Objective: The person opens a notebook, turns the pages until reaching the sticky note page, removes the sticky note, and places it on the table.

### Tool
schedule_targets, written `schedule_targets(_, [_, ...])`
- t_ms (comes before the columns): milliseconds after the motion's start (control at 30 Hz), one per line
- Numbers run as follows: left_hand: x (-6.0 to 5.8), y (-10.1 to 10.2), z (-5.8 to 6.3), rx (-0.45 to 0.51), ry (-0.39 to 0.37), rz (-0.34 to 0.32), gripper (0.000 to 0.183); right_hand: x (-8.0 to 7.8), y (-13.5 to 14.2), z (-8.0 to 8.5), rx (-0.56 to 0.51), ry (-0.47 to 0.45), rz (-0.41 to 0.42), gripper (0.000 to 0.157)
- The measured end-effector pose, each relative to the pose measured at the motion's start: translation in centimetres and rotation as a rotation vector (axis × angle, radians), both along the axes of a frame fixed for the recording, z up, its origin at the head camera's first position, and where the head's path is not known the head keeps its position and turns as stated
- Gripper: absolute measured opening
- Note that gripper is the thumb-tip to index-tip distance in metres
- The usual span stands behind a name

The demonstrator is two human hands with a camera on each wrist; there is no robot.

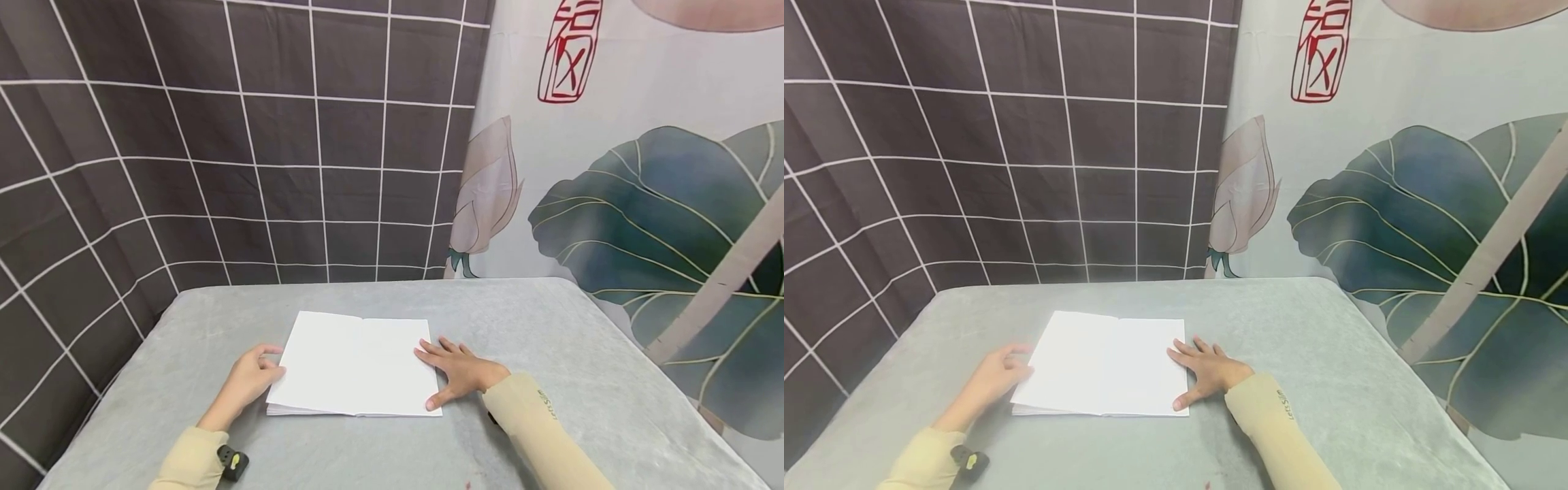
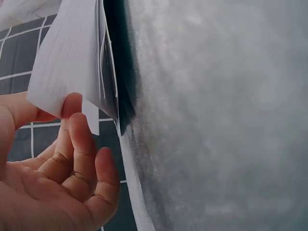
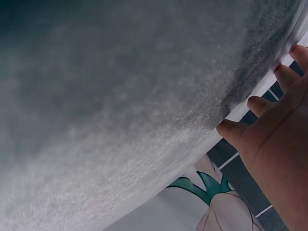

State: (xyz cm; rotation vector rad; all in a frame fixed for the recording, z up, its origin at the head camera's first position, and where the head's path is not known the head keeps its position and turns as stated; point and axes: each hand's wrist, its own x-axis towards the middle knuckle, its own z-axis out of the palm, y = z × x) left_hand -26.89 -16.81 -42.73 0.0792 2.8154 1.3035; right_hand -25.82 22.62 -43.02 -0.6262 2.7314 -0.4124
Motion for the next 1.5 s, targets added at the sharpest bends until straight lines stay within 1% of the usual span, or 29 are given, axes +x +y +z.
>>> schedule_targets(167, [0.0, -0.1, 0.0, -0.032, -0.024, -0.009, 0.046, 0.0, 0.0, 0.1, -0.007, 0.016, 0.001, 0.101])
schedule_targets(367, [0.0, 0.1, 0.3, -0.058, -0.037, -0.02, 0.047, 0.1, 0.0, 0.2, -0.007, 0.014, -0.024, 0.098])
schedule_targets(667, [0.0, 0.3, 0.3, -0.109, 0.005, -0.035, 0.045, 0.1, -0.1, 0.0, -0.026, 0.017, -0.04, 0.093])
schedule_targets(833, [-0.1, 0.3, 0.4, -0.14, 0.083, -0.042, 0.036, 0.0, -0.1, -0.1, -0.016, 0.015, -0.041, 0.091])
schedule_targets(967, [0.3, 1.0, 1.1, -0.158, 0.16, -0.057, 0.031, 0.0, 0.0, 0.0, -0.018, 0.014, -0.04, 0.089])
schedule_targets(1100, [1.0, 2.4, 2.0, -0.171, 0.258, -0.107, 0.027, -0.1, 0.0, 0.0, -0.02, 0.014, -0.041, 0.088])
schedule_targets(1200, [1.3, 3.5, 2.2, -0.186, 0.319, -0.146, 0.024, -0.1, 0.0, 0.0, -0.018, 0.013, -0.042, 0.088])
schedule_targets(1367, [1.7, 5.7, 2.0, -0.251, 0.367, -0.199, 0.022, -0.2, 0.0, 0.0, -0.023, 0.008, -0.038, 0.088])
schedule_targets(1500, [2.3, 7.6, 2.1, -0.311, 0.416, -0.258, 0.022, -0.2, 0.1, 0.1, -0.034, 0.008, -0.03, 0.088])
